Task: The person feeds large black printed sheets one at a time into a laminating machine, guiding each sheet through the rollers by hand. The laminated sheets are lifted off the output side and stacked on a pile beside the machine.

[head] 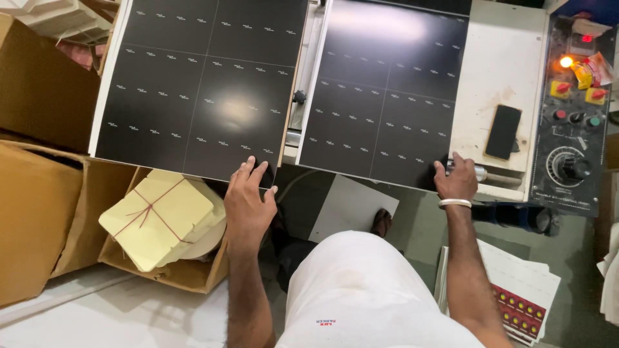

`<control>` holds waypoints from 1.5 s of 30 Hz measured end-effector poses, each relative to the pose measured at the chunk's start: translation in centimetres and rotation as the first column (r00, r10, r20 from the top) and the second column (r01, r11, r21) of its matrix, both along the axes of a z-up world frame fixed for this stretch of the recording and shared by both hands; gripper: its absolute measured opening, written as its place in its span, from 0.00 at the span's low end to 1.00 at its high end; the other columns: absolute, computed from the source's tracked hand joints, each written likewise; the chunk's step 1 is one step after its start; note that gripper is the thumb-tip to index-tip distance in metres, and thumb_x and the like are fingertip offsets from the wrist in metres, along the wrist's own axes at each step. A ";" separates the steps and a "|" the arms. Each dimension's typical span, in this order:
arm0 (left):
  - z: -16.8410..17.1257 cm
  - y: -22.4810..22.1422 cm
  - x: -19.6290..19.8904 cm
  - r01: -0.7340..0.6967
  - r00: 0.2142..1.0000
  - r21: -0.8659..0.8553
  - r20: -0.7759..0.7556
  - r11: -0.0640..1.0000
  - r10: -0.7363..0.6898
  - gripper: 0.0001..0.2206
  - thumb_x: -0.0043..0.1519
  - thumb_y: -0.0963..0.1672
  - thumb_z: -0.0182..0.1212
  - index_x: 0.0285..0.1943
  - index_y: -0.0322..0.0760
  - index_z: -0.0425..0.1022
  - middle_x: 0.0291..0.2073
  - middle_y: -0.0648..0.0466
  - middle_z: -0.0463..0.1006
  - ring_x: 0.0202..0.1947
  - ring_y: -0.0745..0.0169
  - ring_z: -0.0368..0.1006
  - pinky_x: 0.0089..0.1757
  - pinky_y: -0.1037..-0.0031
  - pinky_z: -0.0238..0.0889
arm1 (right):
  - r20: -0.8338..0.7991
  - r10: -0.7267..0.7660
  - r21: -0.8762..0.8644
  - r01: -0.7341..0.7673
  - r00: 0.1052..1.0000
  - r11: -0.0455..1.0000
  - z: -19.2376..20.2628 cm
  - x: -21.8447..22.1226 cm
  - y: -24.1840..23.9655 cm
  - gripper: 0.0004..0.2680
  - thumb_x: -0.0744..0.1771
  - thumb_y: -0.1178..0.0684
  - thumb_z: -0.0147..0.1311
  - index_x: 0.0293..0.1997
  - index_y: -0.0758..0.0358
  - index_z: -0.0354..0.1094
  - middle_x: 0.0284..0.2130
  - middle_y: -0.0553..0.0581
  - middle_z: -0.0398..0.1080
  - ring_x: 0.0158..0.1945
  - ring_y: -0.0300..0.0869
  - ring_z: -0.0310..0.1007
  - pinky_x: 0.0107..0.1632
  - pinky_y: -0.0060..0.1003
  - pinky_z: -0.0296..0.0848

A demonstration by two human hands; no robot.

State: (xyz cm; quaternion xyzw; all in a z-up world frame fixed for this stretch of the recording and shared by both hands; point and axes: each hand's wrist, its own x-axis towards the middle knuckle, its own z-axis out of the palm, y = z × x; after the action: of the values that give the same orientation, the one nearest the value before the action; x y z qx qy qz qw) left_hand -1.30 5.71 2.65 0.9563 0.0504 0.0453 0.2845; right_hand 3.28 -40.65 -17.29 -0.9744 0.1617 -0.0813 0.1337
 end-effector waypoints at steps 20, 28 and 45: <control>-1.1 -8.7 1.0 0.446 0.786 0.223 0.366 0.867 -0.499 0.01 0.59 0.40 0.68 0.37 0.37 0.82 0.31 0.50 0.82 0.30 0.57 0.79 0.32 0.66 0.71 | 0.147 0.390 0.989 -0.145 0.909 -0.033 8.0 -3.8 13.7 0.15 0.71 0.47 0.48 0.61 0.64 0.70 0.45 0.57 0.78 0.44 0.42 0.79 0.47 0.36 0.79; -1.4 -6.2 0.7 0.405 0.890 -0.016 0.236 0.914 -0.390 0.11 0.62 0.47 0.69 0.48 0.39 0.82 0.49 0.53 0.82 0.52 0.58 0.76 0.50 0.65 0.70 | 0.149 -0.013 0.913 -0.133 0.989 0.386 3.5 -4.5 5.3 0.14 0.70 0.61 0.54 0.64 0.70 0.66 0.51 0.56 0.74 0.53 0.39 0.74 0.57 0.31 0.73; -0.2 1.0 2.7 -0.081 0.994 0.079 -0.071 0.994 0.087 0.14 0.69 0.45 0.55 0.57 0.31 0.78 0.55 0.35 0.78 0.55 0.35 0.75 0.58 0.53 0.66 | -0.035 -0.366 0.893 0.193 0.930 0.406 -1.4 -10.8 4.8 0.20 0.70 0.62 0.50 0.73 0.63 0.56 0.45 0.62 0.76 0.33 0.38 0.76 0.26 0.29 0.73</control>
State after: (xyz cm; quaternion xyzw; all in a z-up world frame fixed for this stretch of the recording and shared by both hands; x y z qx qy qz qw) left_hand 1.42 6.76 2.47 0.9644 0.0995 0.0234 0.2439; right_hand -7.48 -35.83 -18.65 -0.7098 0.3293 -0.0878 0.6165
